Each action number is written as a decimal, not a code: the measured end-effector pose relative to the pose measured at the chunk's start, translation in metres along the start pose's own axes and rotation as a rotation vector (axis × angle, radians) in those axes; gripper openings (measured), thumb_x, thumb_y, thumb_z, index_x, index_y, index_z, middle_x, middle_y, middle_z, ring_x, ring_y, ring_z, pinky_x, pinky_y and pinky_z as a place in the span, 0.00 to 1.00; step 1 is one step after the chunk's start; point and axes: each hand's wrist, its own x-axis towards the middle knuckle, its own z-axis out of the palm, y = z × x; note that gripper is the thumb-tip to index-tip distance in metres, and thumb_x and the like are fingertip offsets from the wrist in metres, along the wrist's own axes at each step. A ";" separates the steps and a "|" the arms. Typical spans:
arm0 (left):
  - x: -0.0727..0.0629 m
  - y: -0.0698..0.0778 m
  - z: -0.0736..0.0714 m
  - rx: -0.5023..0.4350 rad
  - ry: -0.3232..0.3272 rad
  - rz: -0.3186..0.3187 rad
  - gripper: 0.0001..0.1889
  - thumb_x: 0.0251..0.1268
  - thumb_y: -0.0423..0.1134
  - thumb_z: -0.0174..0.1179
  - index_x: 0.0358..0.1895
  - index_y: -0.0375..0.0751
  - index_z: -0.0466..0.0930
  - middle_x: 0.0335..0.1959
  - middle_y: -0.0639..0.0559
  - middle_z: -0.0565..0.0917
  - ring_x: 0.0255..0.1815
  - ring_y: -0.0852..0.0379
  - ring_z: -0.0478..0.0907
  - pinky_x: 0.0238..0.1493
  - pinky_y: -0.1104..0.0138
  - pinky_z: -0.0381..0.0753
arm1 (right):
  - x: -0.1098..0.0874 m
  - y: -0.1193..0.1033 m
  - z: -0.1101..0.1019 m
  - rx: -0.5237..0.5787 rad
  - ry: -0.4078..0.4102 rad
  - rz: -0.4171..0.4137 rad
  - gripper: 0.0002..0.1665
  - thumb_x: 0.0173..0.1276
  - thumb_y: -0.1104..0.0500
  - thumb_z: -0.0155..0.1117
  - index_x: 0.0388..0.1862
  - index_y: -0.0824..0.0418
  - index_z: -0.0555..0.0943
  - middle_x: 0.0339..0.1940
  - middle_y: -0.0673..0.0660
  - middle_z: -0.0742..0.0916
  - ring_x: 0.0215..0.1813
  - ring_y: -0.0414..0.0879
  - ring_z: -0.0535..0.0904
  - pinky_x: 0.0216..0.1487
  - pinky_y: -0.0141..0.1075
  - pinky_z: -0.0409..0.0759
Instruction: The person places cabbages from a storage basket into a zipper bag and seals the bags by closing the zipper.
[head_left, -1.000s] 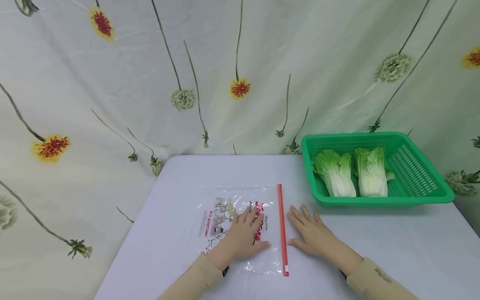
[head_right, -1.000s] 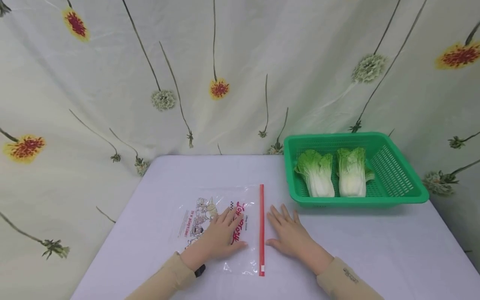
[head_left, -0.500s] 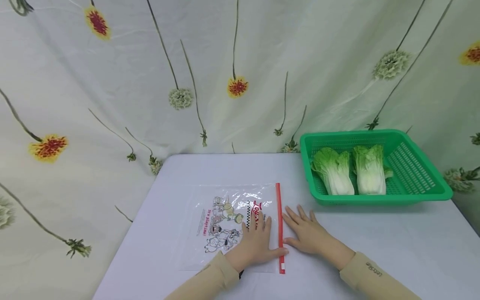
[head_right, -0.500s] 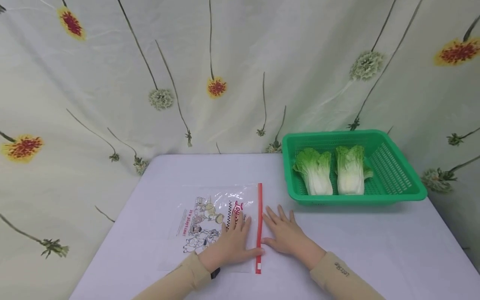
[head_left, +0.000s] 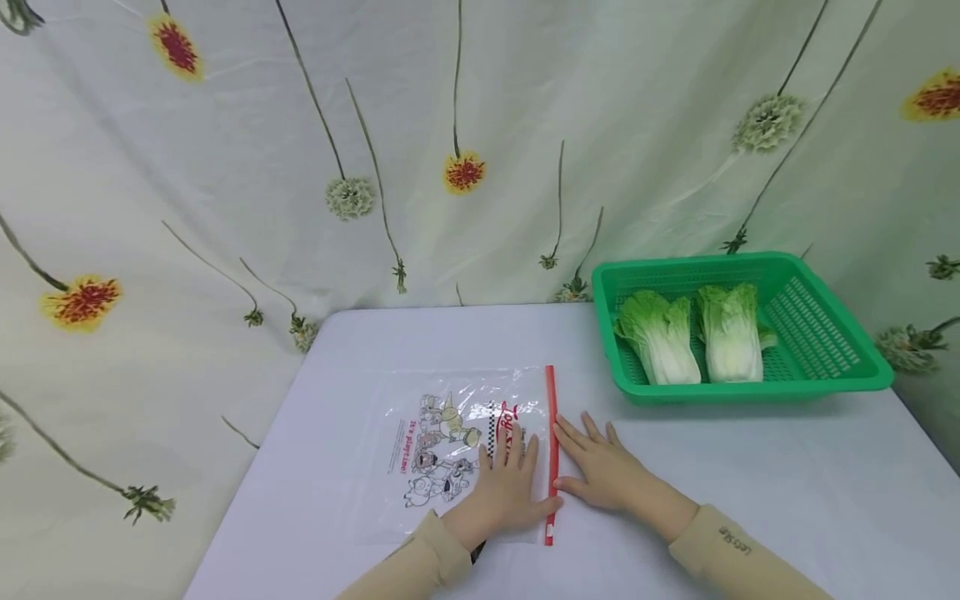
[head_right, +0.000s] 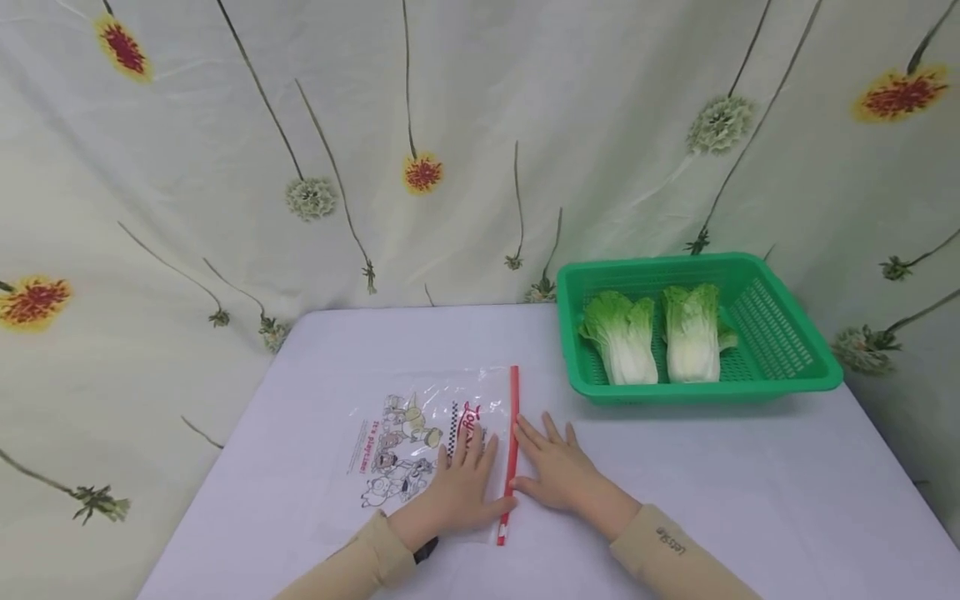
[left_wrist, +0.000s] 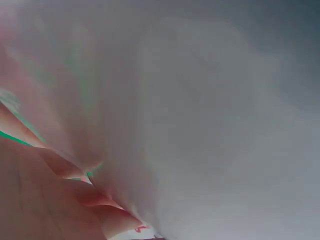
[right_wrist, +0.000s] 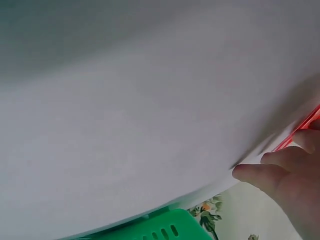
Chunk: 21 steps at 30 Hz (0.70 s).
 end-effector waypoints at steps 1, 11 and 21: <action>-0.001 -0.002 0.000 0.001 -0.006 0.005 0.48 0.63 0.67 0.51 0.77 0.38 0.53 0.79 0.33 0.49 0.80 0.32 0.42 0.72 0.33 0.47 | 0.000 -0.001 0.001 -0.002 0.004 -0.010 0.45 0.66 0.43 0.64 0.75 0.64 0.64 0.78 0.60 0.66 0.76 0.72 0.55 0.68 0.73 0.53; -0.015 -0.017 -0.005 -0.014 -0.047 0.070 0.47 0.60 0.63 0.57 0.78 0.42 0.54 0.80 0.35 0.49 0.80 0.34 0.43 0.72 0.33 0.47 | 0.007 -0.016 0.004 0.006 -0.022 -0.025 0.46 0.67 0.44 0.64 0.75 0.66 0.62 0.77 0.62 0.66 0.76 0.72 0.56 0.68 0.71 0.55; -0.011 -0.016 -0.004 -0.105 0.084 0.106 0.26 0.54 0.46 0.67 0.57 0.44 0.78 0.73 0.36 0.66 0.75 0.34 0.59 0.69 0.36 0.60 | 0.015 -0.025 0.003 0.002 -0.038 0.064 0.42 0.64 0.48 0.68 0.70 0.68 0.69 0.74 0.65 0.70 0.77 0.70 0.56 0.70 0.69 0.55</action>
